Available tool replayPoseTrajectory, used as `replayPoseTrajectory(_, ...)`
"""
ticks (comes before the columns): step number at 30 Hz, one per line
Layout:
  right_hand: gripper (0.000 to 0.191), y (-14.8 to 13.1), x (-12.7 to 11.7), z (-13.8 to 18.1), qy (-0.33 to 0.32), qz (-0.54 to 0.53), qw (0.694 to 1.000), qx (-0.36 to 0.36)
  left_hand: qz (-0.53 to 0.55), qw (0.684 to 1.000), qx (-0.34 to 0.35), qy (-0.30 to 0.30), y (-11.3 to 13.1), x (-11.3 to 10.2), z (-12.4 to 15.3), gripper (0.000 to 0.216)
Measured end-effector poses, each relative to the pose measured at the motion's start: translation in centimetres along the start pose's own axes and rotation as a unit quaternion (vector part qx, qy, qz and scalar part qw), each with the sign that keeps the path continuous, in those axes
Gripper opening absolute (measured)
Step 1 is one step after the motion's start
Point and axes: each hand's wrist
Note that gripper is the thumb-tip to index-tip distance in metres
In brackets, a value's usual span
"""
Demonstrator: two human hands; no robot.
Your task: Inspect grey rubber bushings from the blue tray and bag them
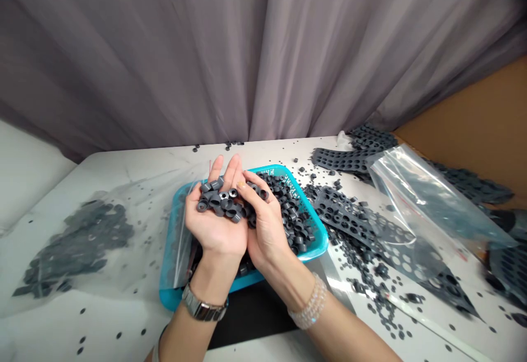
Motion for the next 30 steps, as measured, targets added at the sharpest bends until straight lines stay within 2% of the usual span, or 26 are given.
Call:
replayPoseTrajectory(4, 0.014, -0.3, 0.0, -0.2, 0.016, -0.039, 0.999, 0.001, 0.014, 1.0, -0.021, 0.01, 0.1, -0.2, -0.4, 0.055)
replayPoseTrajectory(8, 0.03, -1.1, 0.0, -0.5, 0.064, -0.121, 0.988, 0.074, 0.074, 0.995, -0.056, 0.026, 0.4, -0.3, -0.8, 0.054)
replayPoseTrajectory(10, 0.033, -1.3, -0.1, -0.8, 0.085, -0.151, 0.978, 0.117, 0.101, 0.991, -0.073, 0.038, 0.6, -0.3, -0.9, 0.053)
replayPoseTrajectory(15, 0.027, -2.1, -0.4, -1.7, 0.097, -0.191, 0.96, 0.18, 0.154, 0.981, -0.104, 0.058, 1.3, 0.0, -0.7, 0.049)
replayPoseTrajectory(19, 0.017, -3.5, -0.8, -2.2, 0.089, -0.179, 0.966, 0.166, 0.19, 0.963, -0.147, 0.119, 2.7, 0.5, -0.8, 0.042)
replayPoseTrajectory(22, 0.01, -4.3, -1.0, -2.4, 0.06, -0.142, 0.975, 0.157, 0.228, 0.948, -0.177, 0.134, 4.7, 0.8, -1.0, 0.032)
replayPoseTrajectory(26, 0.011, -4.2, -1.2, -2.3, -0.051, -0.034, 0.987, 0.149, 0.269, 0.941, -0.174, 0.105, 8.2, 0.2, -1.2, 0.021)
replayPoseTrajectory(30, 0.013, -3.1, -0.4, -2.6, -0.13, 0.091, 0.967, 0.198, 0.231, 0.957, -0.152, 0.083, 11.7, -1.5, -1.3, 0.019)
Point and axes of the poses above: each hand's wrist, its own z-axis away from the middle knuckle, its own x-axis out of the palm, y = z × x, and after that the axes turned 2 degrees about y, right-handed
